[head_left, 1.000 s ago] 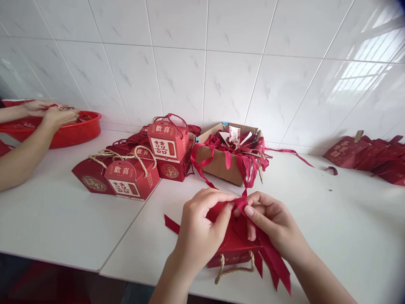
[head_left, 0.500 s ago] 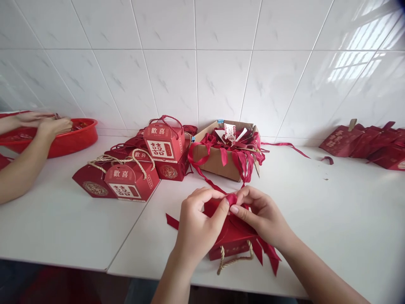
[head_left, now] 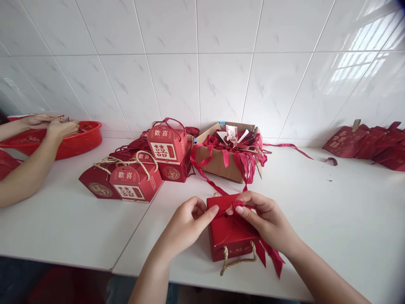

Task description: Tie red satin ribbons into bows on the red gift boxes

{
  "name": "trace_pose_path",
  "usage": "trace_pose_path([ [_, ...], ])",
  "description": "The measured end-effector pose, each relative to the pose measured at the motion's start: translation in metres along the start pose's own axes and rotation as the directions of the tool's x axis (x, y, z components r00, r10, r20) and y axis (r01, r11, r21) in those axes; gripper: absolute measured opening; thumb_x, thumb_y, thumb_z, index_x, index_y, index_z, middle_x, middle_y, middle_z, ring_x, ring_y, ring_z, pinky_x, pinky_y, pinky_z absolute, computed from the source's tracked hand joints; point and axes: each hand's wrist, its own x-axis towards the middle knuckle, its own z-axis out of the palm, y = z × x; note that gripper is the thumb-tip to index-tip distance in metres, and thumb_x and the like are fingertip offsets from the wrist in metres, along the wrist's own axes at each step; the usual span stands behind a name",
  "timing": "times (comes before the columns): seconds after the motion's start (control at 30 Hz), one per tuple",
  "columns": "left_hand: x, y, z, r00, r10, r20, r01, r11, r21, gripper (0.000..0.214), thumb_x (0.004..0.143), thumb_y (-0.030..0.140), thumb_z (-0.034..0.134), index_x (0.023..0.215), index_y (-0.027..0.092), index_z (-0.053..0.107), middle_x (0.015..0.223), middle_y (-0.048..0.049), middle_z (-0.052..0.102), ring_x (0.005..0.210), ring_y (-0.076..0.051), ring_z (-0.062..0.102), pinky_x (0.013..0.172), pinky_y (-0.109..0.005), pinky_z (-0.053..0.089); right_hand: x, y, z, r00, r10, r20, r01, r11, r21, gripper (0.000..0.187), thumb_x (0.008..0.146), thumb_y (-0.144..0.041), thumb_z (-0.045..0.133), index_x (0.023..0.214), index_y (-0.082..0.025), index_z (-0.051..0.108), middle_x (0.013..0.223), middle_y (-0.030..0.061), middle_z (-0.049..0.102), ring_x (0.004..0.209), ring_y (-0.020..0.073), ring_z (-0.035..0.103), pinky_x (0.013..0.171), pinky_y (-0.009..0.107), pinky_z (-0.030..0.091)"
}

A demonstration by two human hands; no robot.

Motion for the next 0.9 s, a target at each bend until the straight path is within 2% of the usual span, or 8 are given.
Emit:
trace_pose_path([
  [0.13, 0.0, 0.002, -0.002, 0.994, -0.004, 0.111, 0.005, 1.0, -0.007, 0.046, 0.083, 0.056, 0.054, 0.061, 0.017, 0.045, 0.062, 0.0034, 0.041, 0.062, -0.012, 0.04, 0.058, -0.024, 0.032, 0.001, 0.001, -0.003, 0.999, -0.01, 0.033, 0.011, 1.0, -0.029, 0.016, 0.092, -0.034, 0.056, 0.086, -0.02, 0.06, 0.084, 0.002, 0.071, 0.079, 0.0115, 0.064, 0.072, 0.022, 0.05],
  [0.3, -0.005, 0.008, -0.001, 0.974, 0.062, 0.216, -0.036, 0.992, -0.123, 0.038, 0.083, 0.05, 0.058, 0.065, 0.017, 0.051, 0.064, 0.0035, 0.043, 0.062, -0.011, 0.039, 0.058, -0.022, 0.032, 0.001, 0.001, -0.004, 0.996, 0.073, 0.051, -0.075, 0.997, 0.032, 0.02, 0.092, -0.037, 0.056, 0.085, -0.019, 0.057, 0.079, 0.0003, 0.068, 0.068, 0.0076, 0.058, 0.06, 0.017, 0.046],
  [0.57, -0.006, 0.008, 0.005, 0.983, 0.1, 0.151, -0.076, 0.984, -0.159, 0.039, 0.085, 0.046, 0.056, 0.06, 0.017, 0.049, 0.06, 0.0031, 0.043, 0.06, -0.011, 0.037, 0.056, -0.022, 0.031, -0.002, -0.001, -0.004, 0.995, 0.098, -0.025, -0.099, 0.995, -0.034, 0.024, 0.09, -0.04, 0.058, 0.082, -0.018, 0.057, 0.075, 0.0004, 0.065, 0.065, 0.0084, 0.055, 0.057, 0.018, 0.044],
  [0.7, -0.009, 0.01, 0.011, 0.992, 0.097, 0.075, -0.09, 0.991, -0.096, 0.044, 0.085, 0.048, 0.054, 0.058, 0.018, 0.039, 0.059, 0.0041, 0.032, 0.059, -0.011, 0.033, 0.054, -0.023, 0.028, -0.002, -0.003, -0.003, 0.995, 0.08, -0.055, -0.082, 0.995, -0.05, 0.023, 0.09, -0.04, 0.058, 0.082, -0.018, 0.057, 0.074, 0.0007, 0.065, 0.068, 0.0097, 0.056, 0.062, 0.02, 0.046],
  [0.8, -0.009, 0.011, 0.014, 0.997, 0.071, 0.023, -0.069, 0.995, -0.072, 0.049, 0.082, 0.051, 0.057, 0.058, 0.02, 0.029, 0.06, 0.0049, 0.026, 0.057, -0.01, 0.028, 0.051, -0.023, 0.024, -0.003, -0.003, -0.002, 0.996, 0.064, -0.064, -0.067, 0.997, -0.044, 0.023, 0.09, -0.04, 0.058, 0.083, -0.019, 0.058, 0.076, 0.0012, 0.066, 0.068, 0.0102, 0.057, 0.061, 0.02, 0.046],
  [0.9, -0.008, 0.013, 0.014, 0.999, 0.024, 0.022, -0.022, 0.995, -0.097, 0.048, 0.082, 0.052, 0.056, 0.059, 0.02, 0.03, 0.06, 0.0052, 0.025, 0.058, -0.011, 0.027, 0.052, -0.022, 0.025, -0.003, -0.002, -0.002, 0.996, 0.026, -0.089, -0.033, 0.997, -0.073, 0.023, 0.09, -0.04, 0.057, 0.08, -0.019, 0.059, 0.076, 0.0013, 0.066, 0.067, 0.0099, 0.056, 0.058, 0.02, 0.044],
])
